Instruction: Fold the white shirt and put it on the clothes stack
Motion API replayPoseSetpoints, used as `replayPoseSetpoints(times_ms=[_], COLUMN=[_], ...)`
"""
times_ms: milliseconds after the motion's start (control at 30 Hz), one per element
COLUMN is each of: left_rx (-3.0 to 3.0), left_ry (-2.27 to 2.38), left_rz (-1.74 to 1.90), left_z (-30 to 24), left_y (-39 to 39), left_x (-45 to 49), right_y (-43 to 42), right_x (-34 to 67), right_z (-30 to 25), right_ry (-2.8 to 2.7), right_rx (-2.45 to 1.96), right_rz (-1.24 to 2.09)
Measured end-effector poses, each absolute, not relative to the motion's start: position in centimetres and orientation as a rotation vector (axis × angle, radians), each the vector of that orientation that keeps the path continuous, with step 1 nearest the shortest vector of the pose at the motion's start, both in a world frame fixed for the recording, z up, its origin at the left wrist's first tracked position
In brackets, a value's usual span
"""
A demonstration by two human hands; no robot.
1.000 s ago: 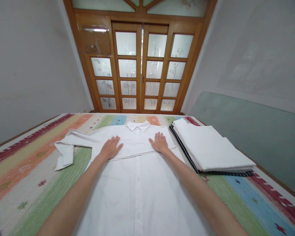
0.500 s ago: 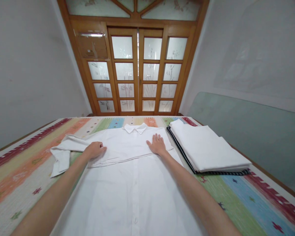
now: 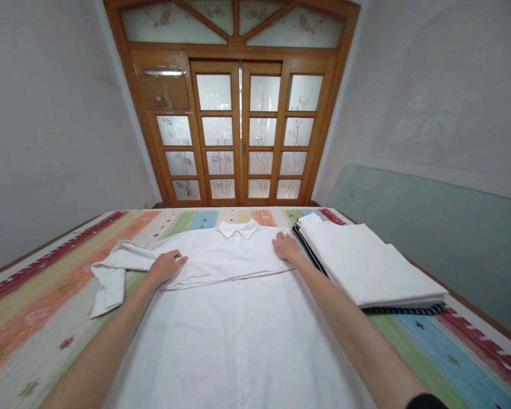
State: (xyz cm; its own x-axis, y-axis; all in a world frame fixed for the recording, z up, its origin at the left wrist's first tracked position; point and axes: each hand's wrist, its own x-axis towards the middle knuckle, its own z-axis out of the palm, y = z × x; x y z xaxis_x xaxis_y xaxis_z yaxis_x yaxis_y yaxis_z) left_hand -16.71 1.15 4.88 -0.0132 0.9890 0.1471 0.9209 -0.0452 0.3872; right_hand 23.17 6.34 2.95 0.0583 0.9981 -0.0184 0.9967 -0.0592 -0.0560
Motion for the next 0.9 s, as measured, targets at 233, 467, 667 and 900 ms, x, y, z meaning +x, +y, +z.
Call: replayPoseSetpoints(times_ms=[233,467,667,900], left_rx=[1.896,1.778,1.807,1.804], left_ry=[1.976,1.902,2.009,2.25], left_rz=[0.703,0.78,0.82,0.799], left_z=[4.4,4.1,4.0,4.6], left_y=[1.9,2.2,1.6,0.2], left_x=[-18.8,-20.0,-19.8,-20.2], right_y=[9.6,10.3,8.8,5.9], right_x=[25.3,25.9,24.9,19.9], right_z=[5.1,5.2,4.6,4.3], right_ry=[-2.281,-2.164,-1.996,-2.093], right_rx=[-2.165,-2.209,-2.245,-2.061], right_rz=[-0.054,-0.168,-0.252,-0.067])
